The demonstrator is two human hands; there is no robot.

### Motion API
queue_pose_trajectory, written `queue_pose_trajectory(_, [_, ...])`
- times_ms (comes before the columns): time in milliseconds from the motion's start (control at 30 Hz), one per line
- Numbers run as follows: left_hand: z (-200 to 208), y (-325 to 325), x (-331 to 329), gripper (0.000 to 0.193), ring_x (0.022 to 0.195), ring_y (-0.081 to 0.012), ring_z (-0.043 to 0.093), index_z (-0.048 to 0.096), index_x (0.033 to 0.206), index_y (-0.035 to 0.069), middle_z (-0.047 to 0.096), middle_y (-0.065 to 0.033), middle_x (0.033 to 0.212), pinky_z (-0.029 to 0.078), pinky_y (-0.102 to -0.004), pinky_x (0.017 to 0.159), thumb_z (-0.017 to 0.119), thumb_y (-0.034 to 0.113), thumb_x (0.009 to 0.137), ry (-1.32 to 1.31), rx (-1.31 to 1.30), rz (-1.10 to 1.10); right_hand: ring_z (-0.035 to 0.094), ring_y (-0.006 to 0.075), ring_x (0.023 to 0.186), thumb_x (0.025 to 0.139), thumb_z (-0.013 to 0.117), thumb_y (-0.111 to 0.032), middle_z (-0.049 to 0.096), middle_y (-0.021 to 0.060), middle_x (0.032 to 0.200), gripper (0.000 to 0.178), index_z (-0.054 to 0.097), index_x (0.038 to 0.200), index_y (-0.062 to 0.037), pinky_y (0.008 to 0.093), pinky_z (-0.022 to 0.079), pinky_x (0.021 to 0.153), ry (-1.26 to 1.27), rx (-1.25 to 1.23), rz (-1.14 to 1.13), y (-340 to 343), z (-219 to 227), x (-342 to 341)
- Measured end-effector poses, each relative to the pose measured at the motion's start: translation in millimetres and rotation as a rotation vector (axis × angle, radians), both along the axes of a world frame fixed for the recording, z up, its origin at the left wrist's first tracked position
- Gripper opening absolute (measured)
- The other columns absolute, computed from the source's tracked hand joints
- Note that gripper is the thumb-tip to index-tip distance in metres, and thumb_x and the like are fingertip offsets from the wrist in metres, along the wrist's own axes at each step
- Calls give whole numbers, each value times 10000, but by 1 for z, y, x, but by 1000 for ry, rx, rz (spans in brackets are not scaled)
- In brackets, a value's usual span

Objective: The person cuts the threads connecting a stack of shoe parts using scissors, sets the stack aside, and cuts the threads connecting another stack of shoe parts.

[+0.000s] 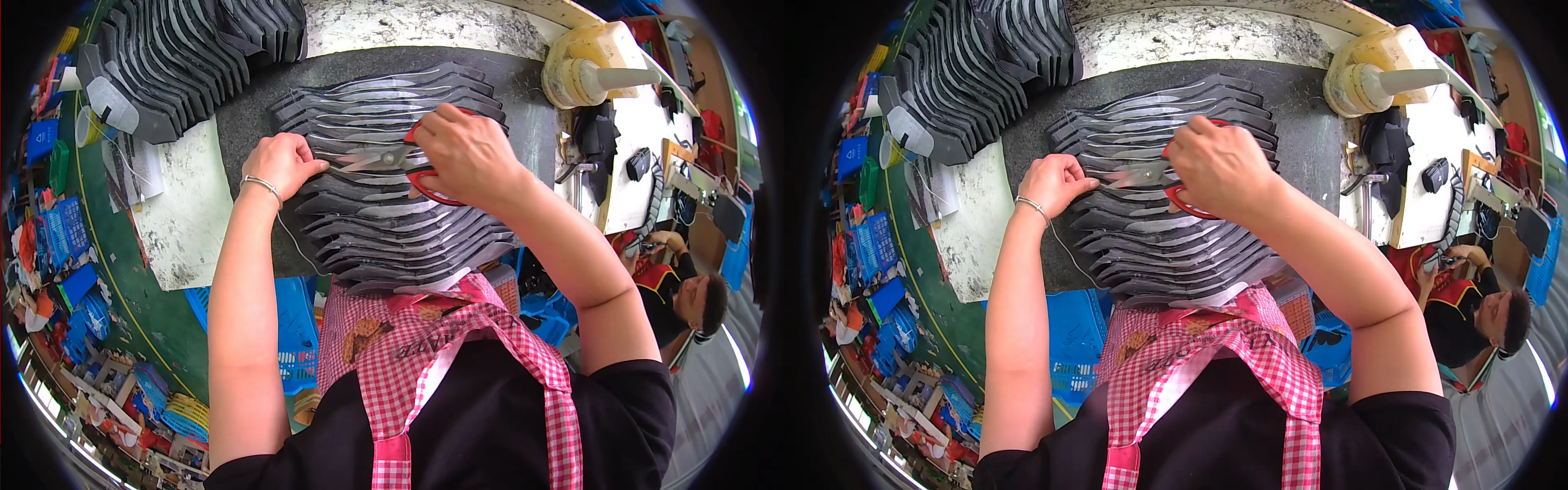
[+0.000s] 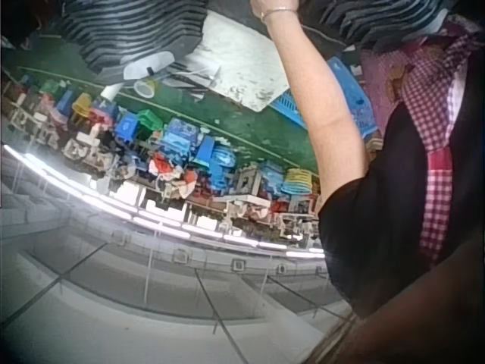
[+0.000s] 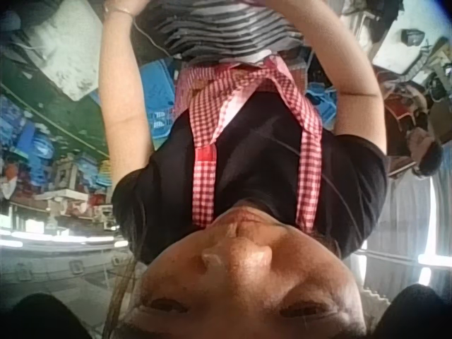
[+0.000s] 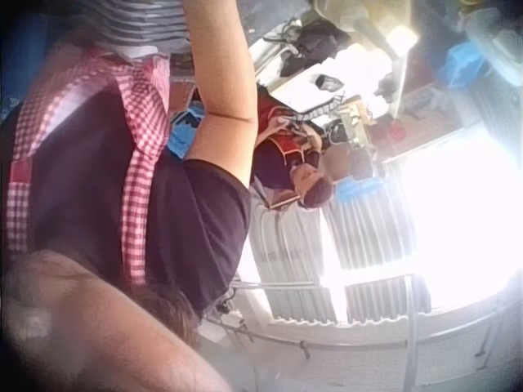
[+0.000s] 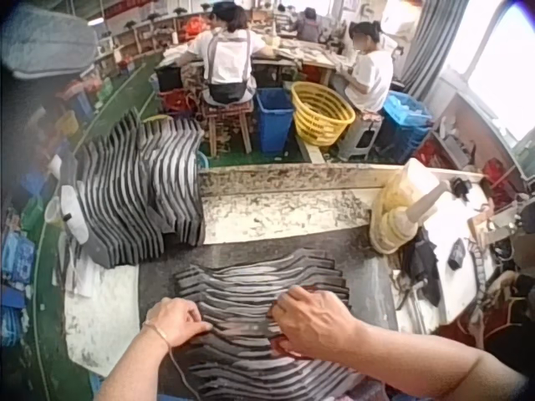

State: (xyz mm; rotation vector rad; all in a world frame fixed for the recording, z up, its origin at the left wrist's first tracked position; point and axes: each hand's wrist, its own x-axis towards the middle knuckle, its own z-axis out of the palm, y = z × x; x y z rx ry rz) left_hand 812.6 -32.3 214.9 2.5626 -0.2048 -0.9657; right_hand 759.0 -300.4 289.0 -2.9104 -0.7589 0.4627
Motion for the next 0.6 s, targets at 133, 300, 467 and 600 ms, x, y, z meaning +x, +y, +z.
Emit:
queue_pose_trajectory(133, [-9,10,-7,199,673,-171,680,723,835,52,707,-80,727,532,-309,674,800,232,796,-81,-82,-10,628,223,998,809,687,-227,686,73,966,193,718,866,-46,344,582,716,-34,-28,66,19,-9,7])
queue_pose_trajectory(300, [-12,21,-13,141,678,-150,679,724,857,34,712,-77,742,539,-293,684,768,159,809,-67,-208,62,642,241,972,823,649,-167,699,97,925,162,733,797,-30,349,586,664,-77,-18,103,34,-14,14])
queue_pose_trajectory(467, [-7,24,-14,98,734,-224,728,739,841,54,731,-118,774,563,-322,714,728,139,793,-50,-258,96,643,228,953,801,673,-165,695,92,902,142,734,791,-37,342,584,619,-138,-73,186,46,-16,18])
queue_pose_trajectory(600, [-6,28,-16,94,721,-217,726,740,831,50,729,-116,764,564,-319,709,723,125,778,-59,-277,116,647,225,925,794,681,-170,690,94,880,137,733,781,-44,336,582,607,-205,-7,197,43,-12,15])
